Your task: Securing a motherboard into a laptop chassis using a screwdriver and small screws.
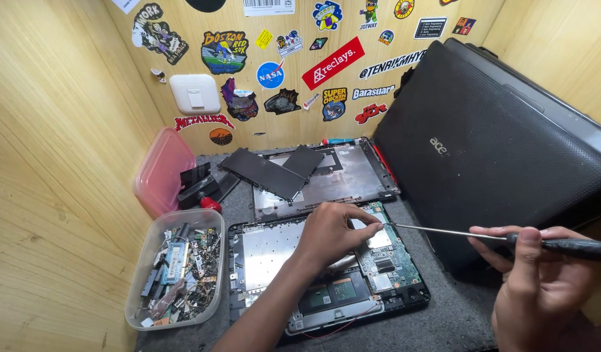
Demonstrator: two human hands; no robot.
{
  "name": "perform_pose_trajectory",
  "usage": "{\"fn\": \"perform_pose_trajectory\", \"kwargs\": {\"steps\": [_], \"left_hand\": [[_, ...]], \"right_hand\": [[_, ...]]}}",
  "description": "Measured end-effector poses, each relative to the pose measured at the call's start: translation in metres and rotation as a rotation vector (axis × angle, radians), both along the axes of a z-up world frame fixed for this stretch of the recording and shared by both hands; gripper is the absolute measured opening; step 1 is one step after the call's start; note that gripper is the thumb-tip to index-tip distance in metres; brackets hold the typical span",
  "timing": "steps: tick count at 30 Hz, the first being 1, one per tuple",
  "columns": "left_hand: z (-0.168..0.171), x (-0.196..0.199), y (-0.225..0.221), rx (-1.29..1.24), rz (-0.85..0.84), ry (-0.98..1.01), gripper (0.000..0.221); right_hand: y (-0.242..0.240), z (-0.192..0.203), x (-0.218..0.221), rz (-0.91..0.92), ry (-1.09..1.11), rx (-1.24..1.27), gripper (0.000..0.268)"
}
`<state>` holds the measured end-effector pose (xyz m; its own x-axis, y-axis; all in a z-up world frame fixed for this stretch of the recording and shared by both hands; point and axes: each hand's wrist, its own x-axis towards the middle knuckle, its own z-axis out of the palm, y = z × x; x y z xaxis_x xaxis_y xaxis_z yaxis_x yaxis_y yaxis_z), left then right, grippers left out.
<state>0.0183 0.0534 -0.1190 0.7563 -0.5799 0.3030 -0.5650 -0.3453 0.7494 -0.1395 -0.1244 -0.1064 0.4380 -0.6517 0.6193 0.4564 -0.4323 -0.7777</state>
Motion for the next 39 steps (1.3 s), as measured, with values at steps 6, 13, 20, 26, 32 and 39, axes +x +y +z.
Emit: {"fn": "perform_pose_trajectory", "kwargs": {"steps": [6,13,20,26,32,39], "left_hand": [[0.002,-0.004,0.001,-0.009,-0.001,0.03,0.016],[0.002,-0.003,0.003,-0.069,-0.06,0.017,0.015],[0.001,0.0,0.003,-0.1,-0.099,-0.035,0.013],[-0.001,-0.002,0.001,-0.126,-0.126,-0.063,0.015],[-0.005,0.002,0.002,-0.125,-0.113,-0.159,0.009],[-0.01,0.003,0.002,-0.143,-0.127,-0.203,0.008]], "right_hand": [[0.004,0.001,0.001,0.016,-0.018,0.084,0.011],[-0.002,0.001,-0.008,-0.009,0.024,0.047,0.011],[0.0,0.001,-0.006,0.029,0.017,0.141,0.012],[-0.001,0.001,-0.011,0.012,0.03,0.046,0.008],[0.007,0.013,-0.015,-0.017,0.099,0.057,0.006],[-0.001,0.003,-0.012,0.021,0.066,0.03,0.008]]}}
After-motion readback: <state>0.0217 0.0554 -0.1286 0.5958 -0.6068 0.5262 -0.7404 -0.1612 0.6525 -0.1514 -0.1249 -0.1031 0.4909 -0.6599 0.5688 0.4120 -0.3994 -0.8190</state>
